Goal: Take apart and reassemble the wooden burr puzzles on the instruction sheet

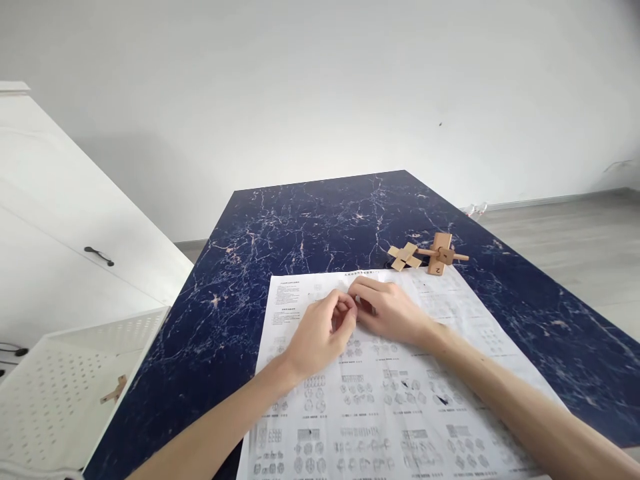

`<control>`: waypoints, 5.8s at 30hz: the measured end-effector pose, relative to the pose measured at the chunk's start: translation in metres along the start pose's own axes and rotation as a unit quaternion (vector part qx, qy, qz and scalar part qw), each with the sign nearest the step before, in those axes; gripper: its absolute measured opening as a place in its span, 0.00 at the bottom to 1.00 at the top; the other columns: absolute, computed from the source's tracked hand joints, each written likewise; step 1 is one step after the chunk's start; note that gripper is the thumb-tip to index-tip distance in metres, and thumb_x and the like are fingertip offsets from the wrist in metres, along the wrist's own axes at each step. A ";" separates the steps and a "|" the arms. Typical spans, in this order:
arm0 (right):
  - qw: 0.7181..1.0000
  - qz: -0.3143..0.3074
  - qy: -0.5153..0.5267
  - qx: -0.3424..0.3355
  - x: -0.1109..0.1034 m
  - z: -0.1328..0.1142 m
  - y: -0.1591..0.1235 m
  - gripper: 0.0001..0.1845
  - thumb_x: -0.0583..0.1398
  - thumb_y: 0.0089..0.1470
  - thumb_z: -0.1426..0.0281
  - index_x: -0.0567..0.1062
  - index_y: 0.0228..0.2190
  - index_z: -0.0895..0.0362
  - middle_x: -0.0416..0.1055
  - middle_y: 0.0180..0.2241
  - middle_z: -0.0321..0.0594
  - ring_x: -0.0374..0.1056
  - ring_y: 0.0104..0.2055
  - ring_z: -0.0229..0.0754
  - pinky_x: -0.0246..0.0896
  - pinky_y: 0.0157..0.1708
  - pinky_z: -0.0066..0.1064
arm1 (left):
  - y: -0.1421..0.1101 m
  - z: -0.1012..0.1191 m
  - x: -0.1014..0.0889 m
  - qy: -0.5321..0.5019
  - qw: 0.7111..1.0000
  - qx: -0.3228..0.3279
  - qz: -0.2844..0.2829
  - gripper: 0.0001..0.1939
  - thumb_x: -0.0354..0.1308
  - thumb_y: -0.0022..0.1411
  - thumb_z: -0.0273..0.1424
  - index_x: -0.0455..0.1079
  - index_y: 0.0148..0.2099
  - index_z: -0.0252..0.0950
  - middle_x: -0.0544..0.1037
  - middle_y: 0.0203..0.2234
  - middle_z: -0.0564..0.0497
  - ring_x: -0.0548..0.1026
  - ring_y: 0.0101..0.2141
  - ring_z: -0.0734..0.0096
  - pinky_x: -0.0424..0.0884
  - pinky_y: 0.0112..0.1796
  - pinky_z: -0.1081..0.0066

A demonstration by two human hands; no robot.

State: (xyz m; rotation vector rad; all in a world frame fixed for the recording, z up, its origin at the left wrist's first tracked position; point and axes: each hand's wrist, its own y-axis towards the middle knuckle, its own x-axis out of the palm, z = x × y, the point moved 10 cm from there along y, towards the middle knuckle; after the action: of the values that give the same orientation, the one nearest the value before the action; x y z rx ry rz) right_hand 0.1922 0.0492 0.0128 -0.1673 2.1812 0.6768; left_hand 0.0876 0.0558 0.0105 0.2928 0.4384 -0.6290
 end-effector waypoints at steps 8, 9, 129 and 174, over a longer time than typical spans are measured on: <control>0.997 -0.019 0.047 0.056 0.004 0.012 0.003 0.10 0.59 0.58 0.80 0.76 0.36 0.54 0.78 0.38 0.36 0.67 0.32 0.37 0.58 0.32 0.30 | -0.002 -0.001 0.004 0.046 0.999 0.008 -0.013 0.08 0.54 0.75 0.33 0.67 0.40 0.38 0.71 0.24 0.56 0.68 0.24 0.73 0.62 0.28 0.69; 0.997 -0.018 0.054 0.060 0.004 0.013 0.003 0.10 0.59 0.58 0.80 0.76 0.36 0.54 0.78 0.38 0.36 0.67 0.32 0.37 0.58 0.32 0.30 | -0.003 -0.002 0.004 0.051 0.999 0.007 -0.013 0.08 0.54 0.75 0.33 0.67 0.40 0.38 0.70 0.23 0.57 0.67 0.24 0.73 0.61 0.27 0.69; 0.973 -0.036 0.159 0.166 0.012 0.030 0.005 0.11 0.56 0.60 0.78 0.76 0.36 0.53 0.75 0.33 0.36 0.67 0.29 0.39 0.59 0.30 0.30 | -0.012 -0.026 -0.011 -0.231 0.962 -0.141 -0.021 0.27 0.57 0.73 0.38 0.45 0.26 0.40 0.46 0.19 0.61 0.45 0.22 0.78 0.43 0.25 0.69; 0.913 0.117 -0.169 0.352 -0.127 0.059 -0.121 0.15 0.58 0.66 0.54 0.80 0.42 0.48 0.82 0.36 0.41 0.77 0.28 0.45 0.70 0.27 0.35 | -0.064 0.017 -0.083 -0.113 0.976 -0.139 0.128 0.26 0.55 0.73 0.40 0.47 0.26 0.39 0.52 0.18 0.57 0.52 0.22 0.74 0.50 0.24 0.69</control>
State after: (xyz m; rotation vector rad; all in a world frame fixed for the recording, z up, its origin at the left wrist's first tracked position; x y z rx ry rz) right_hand 0.3556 -0.0362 0.0285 0.5566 1.9806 0.0011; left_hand -0.0070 0.0411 0.0561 0.0085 0.2600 -0.3369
